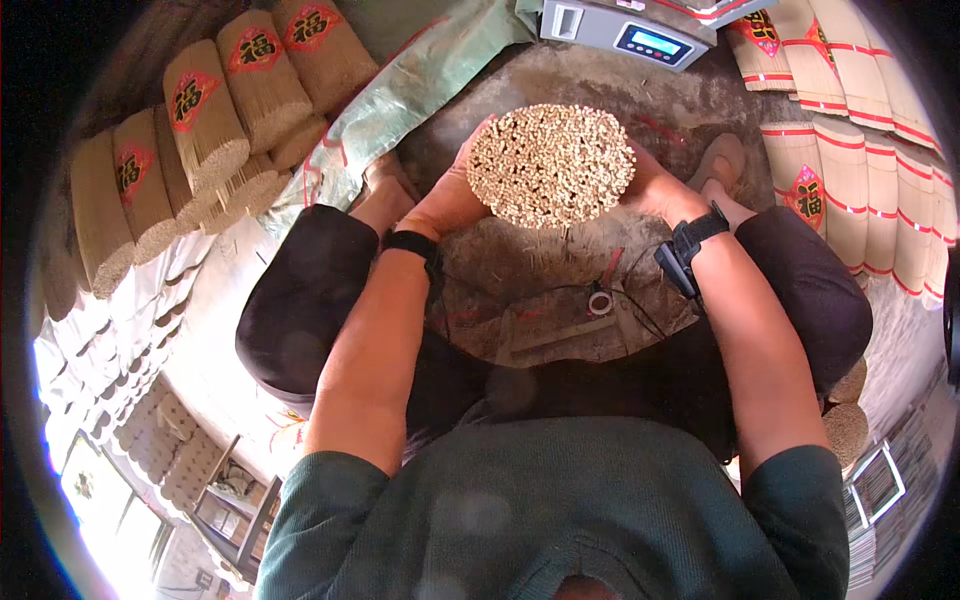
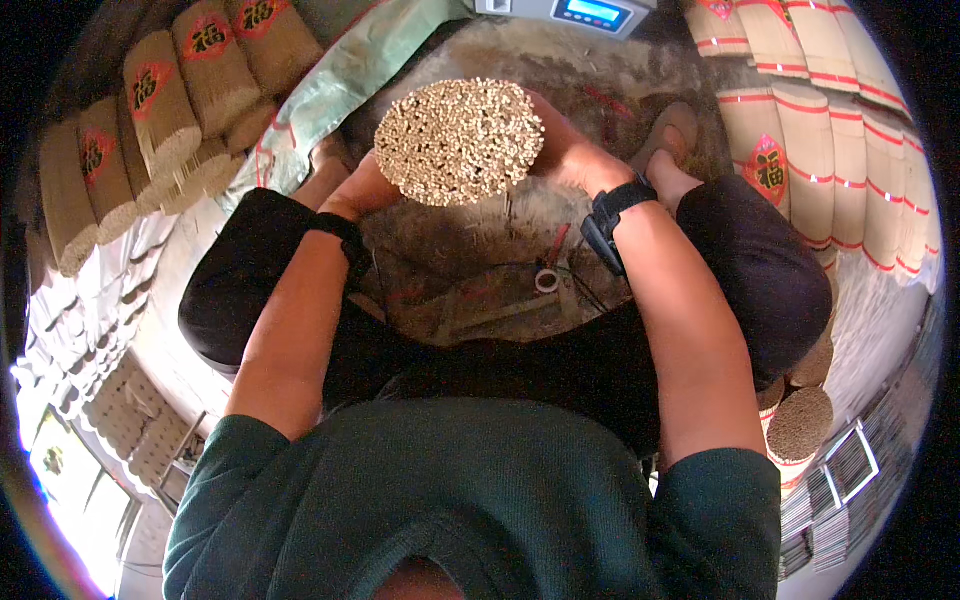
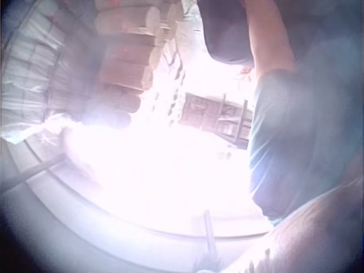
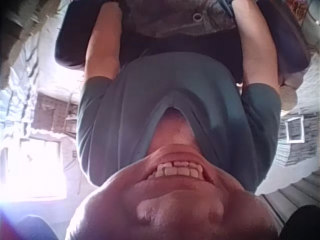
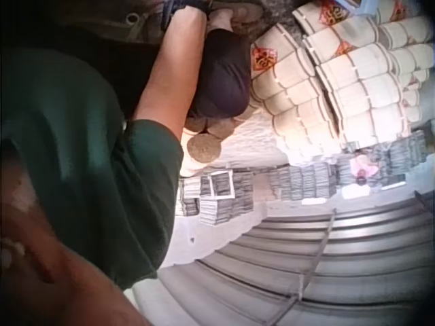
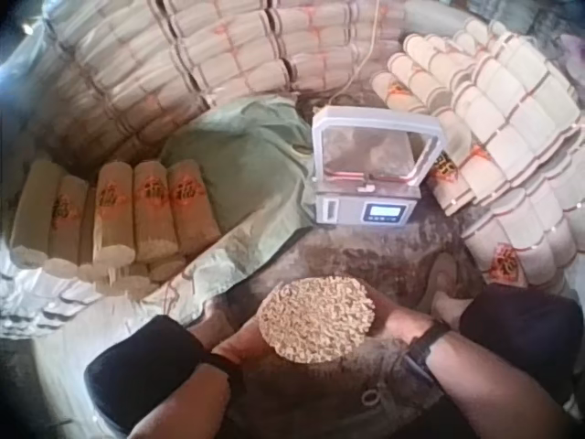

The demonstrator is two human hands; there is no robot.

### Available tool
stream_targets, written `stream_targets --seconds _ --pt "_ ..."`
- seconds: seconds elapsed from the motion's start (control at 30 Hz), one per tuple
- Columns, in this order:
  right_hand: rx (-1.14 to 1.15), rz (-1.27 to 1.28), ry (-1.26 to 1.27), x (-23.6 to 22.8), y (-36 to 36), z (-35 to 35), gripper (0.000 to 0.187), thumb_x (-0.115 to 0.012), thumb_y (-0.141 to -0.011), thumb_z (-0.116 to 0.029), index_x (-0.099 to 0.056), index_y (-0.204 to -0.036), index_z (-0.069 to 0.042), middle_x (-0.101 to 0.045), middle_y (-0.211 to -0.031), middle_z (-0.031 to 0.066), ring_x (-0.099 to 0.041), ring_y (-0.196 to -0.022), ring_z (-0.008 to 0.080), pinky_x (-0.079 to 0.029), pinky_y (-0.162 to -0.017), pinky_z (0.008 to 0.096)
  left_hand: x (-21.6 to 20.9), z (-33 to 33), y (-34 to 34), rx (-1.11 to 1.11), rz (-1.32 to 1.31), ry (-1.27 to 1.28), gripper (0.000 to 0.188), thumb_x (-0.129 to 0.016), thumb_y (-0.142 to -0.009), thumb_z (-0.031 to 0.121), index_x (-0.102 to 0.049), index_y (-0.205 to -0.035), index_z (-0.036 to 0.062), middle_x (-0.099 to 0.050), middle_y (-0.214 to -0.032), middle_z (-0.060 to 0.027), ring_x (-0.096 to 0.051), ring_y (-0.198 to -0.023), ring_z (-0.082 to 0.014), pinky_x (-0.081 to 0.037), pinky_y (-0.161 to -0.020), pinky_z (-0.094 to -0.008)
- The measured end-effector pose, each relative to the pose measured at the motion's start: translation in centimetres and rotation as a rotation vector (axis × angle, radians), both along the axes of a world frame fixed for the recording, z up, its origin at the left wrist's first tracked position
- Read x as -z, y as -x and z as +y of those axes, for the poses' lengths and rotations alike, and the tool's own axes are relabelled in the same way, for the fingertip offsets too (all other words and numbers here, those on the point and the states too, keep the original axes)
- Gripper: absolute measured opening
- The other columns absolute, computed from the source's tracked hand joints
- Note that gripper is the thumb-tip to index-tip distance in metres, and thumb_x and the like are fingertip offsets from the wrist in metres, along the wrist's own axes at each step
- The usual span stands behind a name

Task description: Weighing bundles of bamboo sticks on a digital scale and applying decorative labels.

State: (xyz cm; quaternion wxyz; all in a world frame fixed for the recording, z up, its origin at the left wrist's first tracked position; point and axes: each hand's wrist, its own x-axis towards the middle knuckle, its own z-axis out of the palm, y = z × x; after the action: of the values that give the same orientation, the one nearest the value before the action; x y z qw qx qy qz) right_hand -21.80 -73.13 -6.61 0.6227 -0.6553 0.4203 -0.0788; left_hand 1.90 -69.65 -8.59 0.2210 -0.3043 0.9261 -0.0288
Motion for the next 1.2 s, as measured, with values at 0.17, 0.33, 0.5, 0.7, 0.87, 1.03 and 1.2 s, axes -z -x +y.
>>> stream_targets --seconds 0.17,0.33,0.5,0.7,0.87,1.03,1.2 --pt "0.307 -0.488 -0.419 0.6 0.8 0.9 0.051 -0.062 -0.084 0.002 -0.044 -0.131 -0.005 -0.054 -0.127 0.006 -0.051 -0.11 0.0118 -0.044 -0.098 0.0297 -0.4 1.0 -1.1 -0.195 0.367 -0.139 0.042 -0.042 -0.095 0.02 -0.046 -0.136 0.0122 -0.045 -0.14 -0.0031 -0.034 -0.134 -0.0224 -0.015 -0.117 -0.0459" --pt "0.388 -1.073 -1.184 4.5 2.5 0.5 0.042 -0.06 -0.09 -0.012 -0.045 -0.129 -0.005 -0.055 -0.125 0.0049 -0.051 -0.112 0.0128 -0.043 -0.1 0.0303 0.1 1.2 0.6 0.086 0.043 -0.004 0.042 -0.047 -0.091 0.016 -0.049 -0.133 0.014 -0.047 -0.138 -0.0047 -0.042 -0.129 -0.0227 -0.03 -0.111 -0.0391" --pt "-0.032 -0.249 0.215 4.5 1.3 0.6 0.044 -0.054 -0.093 -0.012 -0.04 -0.133 -0.005 -0.051 -0.131 0.0052 -0.048 -0.117 0.0146 -0.039 -0.104 0.0307 2.1 1.7 -0.8 0.128 0.142 0.202 0.053 -0.045 -0.088 0.03 -0.045 -0.137 0.0131 -0.042 -0.143 -0.0079 -0.032 -0.135 -0.0301 -0.013 -0.116 -0.0559" --pt "-0.027 0.014 0.476 0.5 1.8 1.3 0.041 -0.062 -0.088 -0.011 -0.049 -0.126 -0.004 -0.056 -0.124 0.0076 -0.052 -0.114 0.0158 -0.038 -0.105 0.0329 0.3 2.5 -0.3 -0.446 0.659 -0.566 0.05 -0.048 -0.086 0.028 -0.049 -0.135 0.0155 -0.046 -0.14 -0.0059 -0.037 -0.133 -0.0277 -0.013 -0.115 -0.059" --pt "-0.396 0.264 0.865 8.2 2.6 1.2 0.04 -0.039 -0.096 -0.025 -0.048 -0.134 -0.016 -0.047 -0.139 -0.0024 -0.037 -0.132 0.0171 -0.012 -0.118 0.0455 4.6 1.8 -0.1 -0.219 1.254 -0.413 0.044 -0.047 -0.09 0.028 -0.051 -0.133 0.0193 -0.046 -0.14 -0.0031 -0.037 -0.133 -0.0261 -0.007 -0.115 -0.0614" --pt "-0.34 0.286 0.767 10.0 3.1 1.7 0.039 -0.041 -0.095 -0.024 -0.051 -0.132 -0.016 -0.049 -0.138 -0.0046 -0.04 -0.129 0.0164 -0.017 -0.117 0.0445 -0.4 -0.3 1.6 -0.376 0.505 -0.758 0.045 -0.047 -0.092 0.024 -0.048 -0.136 0.0171 -0.046 -0.14 -0.0012 -0.037 -0.133 -0.022 -0.003 -0.118 -0.0507" --pt "-0.178 -0.035 0.637 6.6 1.9 0.5 0.037 -0.052 -0.092 -0.022 -0.053 -0.127 -0.01 -0.053 -0.132 0.0022 -0.047 -0.122 0.0191 -0.025 -0.114 0.0392 6.8 2.2 -2.3 -0.111 0.974 -0.248 0.043 -0.048 -0.092 0.023 -0.05 -0.134 0.014 -0.048 -0.138 -0.0018 -0.039 -0.131 -0.022 -0.012 -0.118 -0.0454"
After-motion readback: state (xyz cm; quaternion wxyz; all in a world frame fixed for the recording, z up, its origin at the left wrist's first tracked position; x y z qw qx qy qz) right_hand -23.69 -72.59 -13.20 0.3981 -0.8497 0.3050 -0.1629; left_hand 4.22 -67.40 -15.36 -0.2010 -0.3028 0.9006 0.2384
